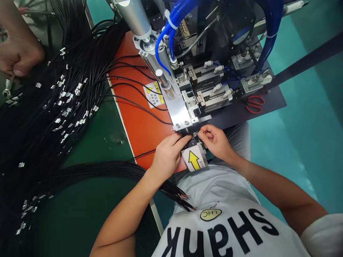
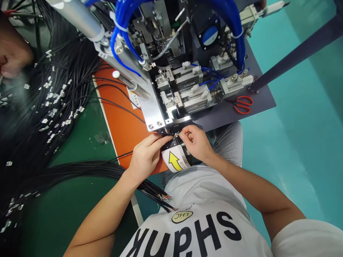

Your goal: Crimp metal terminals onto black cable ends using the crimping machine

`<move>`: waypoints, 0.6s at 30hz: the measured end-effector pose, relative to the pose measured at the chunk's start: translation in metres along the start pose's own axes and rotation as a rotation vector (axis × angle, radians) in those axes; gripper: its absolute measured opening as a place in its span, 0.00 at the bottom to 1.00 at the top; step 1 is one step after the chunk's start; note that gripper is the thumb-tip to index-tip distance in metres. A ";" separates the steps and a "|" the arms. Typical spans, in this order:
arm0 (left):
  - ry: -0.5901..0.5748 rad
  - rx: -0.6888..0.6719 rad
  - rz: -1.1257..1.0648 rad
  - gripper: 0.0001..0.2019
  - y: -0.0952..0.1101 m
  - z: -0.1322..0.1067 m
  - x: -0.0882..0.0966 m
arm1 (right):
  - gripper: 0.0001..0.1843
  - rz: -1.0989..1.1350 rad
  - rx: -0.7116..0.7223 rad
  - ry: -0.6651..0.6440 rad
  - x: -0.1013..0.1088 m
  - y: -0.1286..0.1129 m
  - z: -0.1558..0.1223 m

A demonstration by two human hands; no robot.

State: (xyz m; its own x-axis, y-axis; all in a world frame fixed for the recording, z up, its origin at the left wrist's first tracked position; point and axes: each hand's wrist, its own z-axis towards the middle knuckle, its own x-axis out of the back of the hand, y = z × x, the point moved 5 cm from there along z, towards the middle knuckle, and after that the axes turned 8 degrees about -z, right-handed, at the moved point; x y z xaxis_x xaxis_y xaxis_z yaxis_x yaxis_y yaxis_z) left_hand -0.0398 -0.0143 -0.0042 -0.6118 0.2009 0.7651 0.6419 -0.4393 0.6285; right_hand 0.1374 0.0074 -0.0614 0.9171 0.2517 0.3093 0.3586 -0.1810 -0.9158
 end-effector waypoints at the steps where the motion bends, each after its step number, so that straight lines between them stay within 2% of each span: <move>1: 0.003 0.005 0.005 0.18 0.000 0.000 0.000 | 0.09 -0.008 -0.008 0.002 0.001 0.001 -0.001; 3: 0.009 0.010 0.019 0.17 -0.001 0.000 -0.001 | 0.09 -0.096 0.037 0.058 0.006 -0.002 -0.006; 5: 0.015 0.004 0.031 0.15 -0.001 0.000 -0.001 | 0.12 -0.219 0.139 0.103 0.010 -0.011 -0.013; 8: 0.018 -0.013 0.030 0.14 0.000 0.000 0.000 | 0.15 -0.282 0.229 0.089 0.011 -0.018 -0.019; 11: 0.021 -0.022 0.020 0.14 0.000 -0.001 0.001 | 0.13 -0.105 0.080 0.075 0.011 -0.010 -0.011; 14: 0.027 -0.020 0.011 0.14 -0.001 -0.002 0.001 | 0.14 0.095 -0.107 -0.023 0.004 0.000 0.001; 18: 0.029 -0.021 0.012 0.15 -0.001 0.000 0.000 | 0.16 0.262 -0.217 -0.114 -0.007 0.003 0.010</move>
State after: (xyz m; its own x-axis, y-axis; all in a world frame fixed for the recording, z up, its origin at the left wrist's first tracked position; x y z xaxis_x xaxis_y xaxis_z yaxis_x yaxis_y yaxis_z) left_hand -0.0407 -0.0143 -0.0050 -0.6174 0.1698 0.7681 0.6399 -0.4596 0.6159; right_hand 0.1306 0.0148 -0.0686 0.9618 0.2721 0.0298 0.1540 -0.4478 -0.8808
